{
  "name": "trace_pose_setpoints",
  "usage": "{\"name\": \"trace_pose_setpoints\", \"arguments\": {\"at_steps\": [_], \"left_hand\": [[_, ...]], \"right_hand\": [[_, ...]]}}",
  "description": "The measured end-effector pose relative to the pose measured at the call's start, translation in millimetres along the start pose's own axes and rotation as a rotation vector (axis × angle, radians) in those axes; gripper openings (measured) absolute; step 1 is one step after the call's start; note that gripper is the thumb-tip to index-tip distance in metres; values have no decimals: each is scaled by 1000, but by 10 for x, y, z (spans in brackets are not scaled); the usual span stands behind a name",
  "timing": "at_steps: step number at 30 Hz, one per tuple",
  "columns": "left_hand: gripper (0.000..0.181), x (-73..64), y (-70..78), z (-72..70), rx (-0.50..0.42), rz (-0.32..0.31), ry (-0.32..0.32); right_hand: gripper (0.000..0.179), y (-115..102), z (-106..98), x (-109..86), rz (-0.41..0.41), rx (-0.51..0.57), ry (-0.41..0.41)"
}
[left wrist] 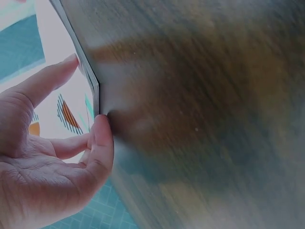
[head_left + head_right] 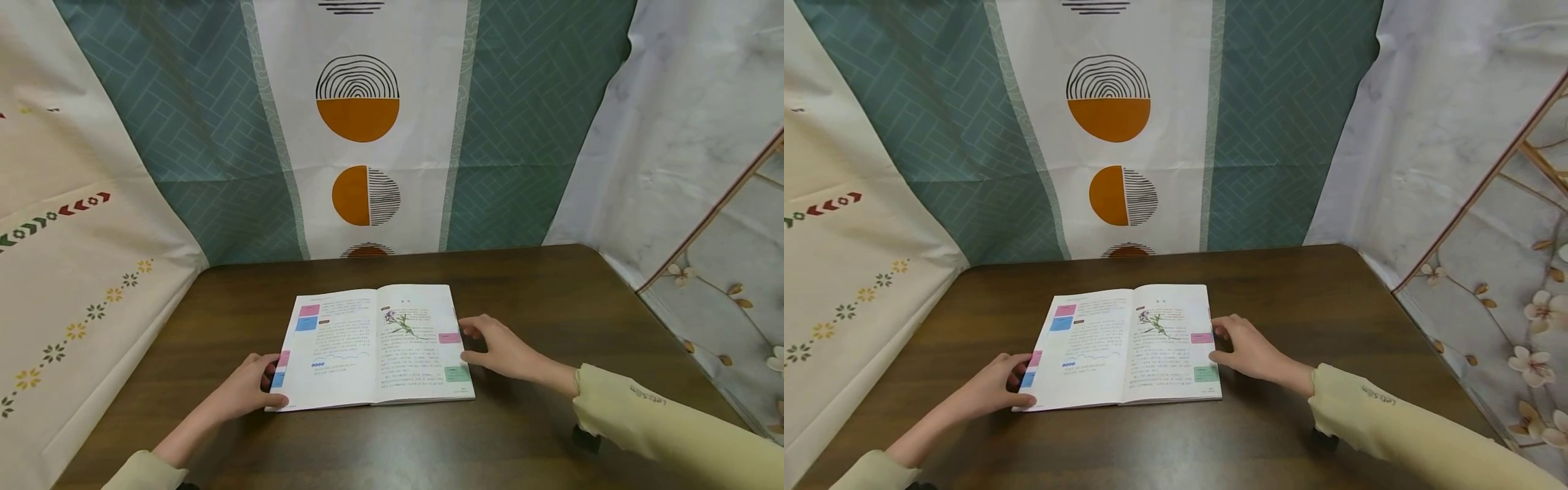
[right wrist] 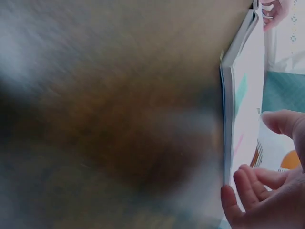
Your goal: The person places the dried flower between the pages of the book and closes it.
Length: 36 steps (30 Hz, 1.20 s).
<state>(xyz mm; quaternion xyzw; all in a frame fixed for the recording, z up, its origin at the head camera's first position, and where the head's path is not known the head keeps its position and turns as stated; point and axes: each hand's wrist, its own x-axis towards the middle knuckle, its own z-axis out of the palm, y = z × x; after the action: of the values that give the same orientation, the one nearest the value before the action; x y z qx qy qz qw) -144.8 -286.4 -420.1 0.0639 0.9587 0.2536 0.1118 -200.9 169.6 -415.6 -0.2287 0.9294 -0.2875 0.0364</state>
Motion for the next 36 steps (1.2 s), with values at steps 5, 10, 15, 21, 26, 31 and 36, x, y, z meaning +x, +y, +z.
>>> {"name": "trace_pose_setpoints", "arguments": {"at_steps": [5,10,15,21,26,31,36], "left_hand": [[85,2,18,14,0,-23,6],[86,8,29,7,7,-49,6],[86,8,21,15,-16,-65,12],[78,48,13,61,-62,-115,77],[78,89,13,86,-138,-162,79],[78,100,39,78,-172,-184,77],[78,83,77,82,-167,-183,95]], "right_hand": [[69,41,38,-166,24,-1,-55],[73,70,80,-288,22,-7,-89],[71,95,114,-337,3,-10,-86],[71,83,117,-343,11,17,-108],[72,80,113,-344,18,32,-122],[72,89,118,-334,13,42,-125],[71,99,117,-313,4,54,-133]]}}
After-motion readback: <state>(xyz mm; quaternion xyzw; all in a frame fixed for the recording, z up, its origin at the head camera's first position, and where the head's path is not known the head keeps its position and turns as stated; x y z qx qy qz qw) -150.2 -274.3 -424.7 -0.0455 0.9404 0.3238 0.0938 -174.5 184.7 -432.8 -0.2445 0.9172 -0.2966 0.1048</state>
